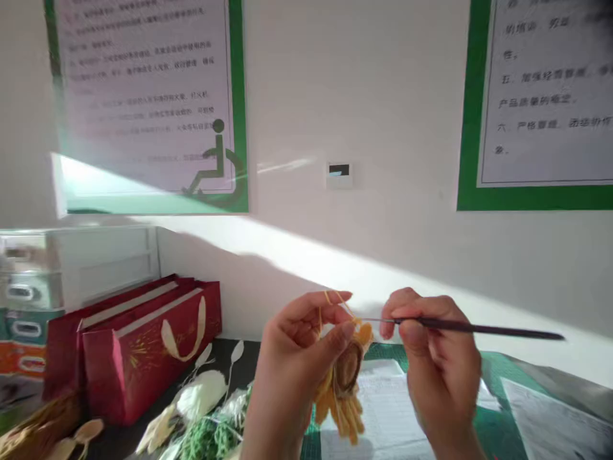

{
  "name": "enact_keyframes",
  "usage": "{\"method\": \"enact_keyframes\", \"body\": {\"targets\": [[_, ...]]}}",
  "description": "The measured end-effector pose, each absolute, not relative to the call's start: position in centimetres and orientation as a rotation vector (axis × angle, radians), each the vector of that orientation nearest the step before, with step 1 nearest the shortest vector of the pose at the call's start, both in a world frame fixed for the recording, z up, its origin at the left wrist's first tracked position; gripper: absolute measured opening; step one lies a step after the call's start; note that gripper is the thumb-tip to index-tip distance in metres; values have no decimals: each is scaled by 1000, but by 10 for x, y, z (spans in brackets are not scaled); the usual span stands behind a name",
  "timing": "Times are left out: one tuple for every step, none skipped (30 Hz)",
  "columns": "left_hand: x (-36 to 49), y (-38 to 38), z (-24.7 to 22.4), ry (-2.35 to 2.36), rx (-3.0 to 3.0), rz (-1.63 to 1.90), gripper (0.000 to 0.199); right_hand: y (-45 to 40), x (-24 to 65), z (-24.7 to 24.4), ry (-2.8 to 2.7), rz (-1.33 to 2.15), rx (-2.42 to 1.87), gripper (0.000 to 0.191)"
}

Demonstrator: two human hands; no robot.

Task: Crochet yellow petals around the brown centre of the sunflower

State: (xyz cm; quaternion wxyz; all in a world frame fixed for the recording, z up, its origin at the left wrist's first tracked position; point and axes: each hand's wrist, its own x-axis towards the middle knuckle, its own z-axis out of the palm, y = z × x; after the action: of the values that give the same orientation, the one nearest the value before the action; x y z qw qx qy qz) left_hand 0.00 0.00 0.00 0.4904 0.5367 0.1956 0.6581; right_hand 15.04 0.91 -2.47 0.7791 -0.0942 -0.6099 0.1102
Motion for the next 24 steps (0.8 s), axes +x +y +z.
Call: {"method": "enact_keyframes", "body": {"targets": [[-1,0,0,468,1286,1558,20,12,150,-23,-1272,352,-202,12],[-2,0,0,461,1268,1522,17,15,148,-22,-1231,462,-201,14],[-2,-1,1,452,1249,1490,15,17,147,-21,-1197,569,-201,17],[-2,-1,1,443,1230,1462,14,19,145,-20,-1168,672,-201,21],[-1,-1,2,434,1203,1434,13,21,143,-19,-1148,787,-203,24],[0,-1,2,425,1181,1415,13,22,141,-19,-1133,893,-206,28],[2,-1,2,410,1168,1406,13,23,139,-19,-1122,979,-208,30],[3,-1,2,400,1162,1402,13,23,137,-19,-1116,1035,-205,32],[5,-1,2,398,1158,1403,14,24,136,-19,-1115,1057,-199,32],[6,-1,2,404,1154,1409,16,24,135,-20,-1117,1056,-194,33],[7,-1,1,414,1151,1419,19,24,134,-20,-1121,1043,-191,33],[7,-1,1,427,1148,1430,21,25,134,-21,-1127,1022,-189,33],[7,-1,0,441,1144,1442,24,25,134,-21,-1136,999,-188,32],[7,-1,0,453,1134,1456,25,25,134,-22,-1143,977,-184,31],[7,-1,0,458,1120,1463,26,26,134,-23,-1157,953,-175,30],[7,-1,-1,454,1101,1464,27,26,134,-24,-1176,925,-164,28],[7,-1,0,442,1080,1461,27,26,133,-26,-1198,894,-151,26],[7,-1,0,425,1059,1455,27,27,133,-27,-1223,862,-138,23],[7,-1,0,409,1042,1449,27,27,132,-28,-1246,830,-126,20],[7,-1,0,399,1030,1447,27,27,131,-30,-1261,801,-115,17],[7,-1,0,392,1021,1450,27,28,130,-30,-1267,772,-107,15],[7,-1,1,392,1018,1460,27,28,130,-31,-1264,741,-104,14],[7,-1,1,394,1019,1473,27,28,129,-31,-1263,705,-104,13],[8,-1,1,400,1024,1487,28,28,129,-30,-1261,657,-111,12]]}}
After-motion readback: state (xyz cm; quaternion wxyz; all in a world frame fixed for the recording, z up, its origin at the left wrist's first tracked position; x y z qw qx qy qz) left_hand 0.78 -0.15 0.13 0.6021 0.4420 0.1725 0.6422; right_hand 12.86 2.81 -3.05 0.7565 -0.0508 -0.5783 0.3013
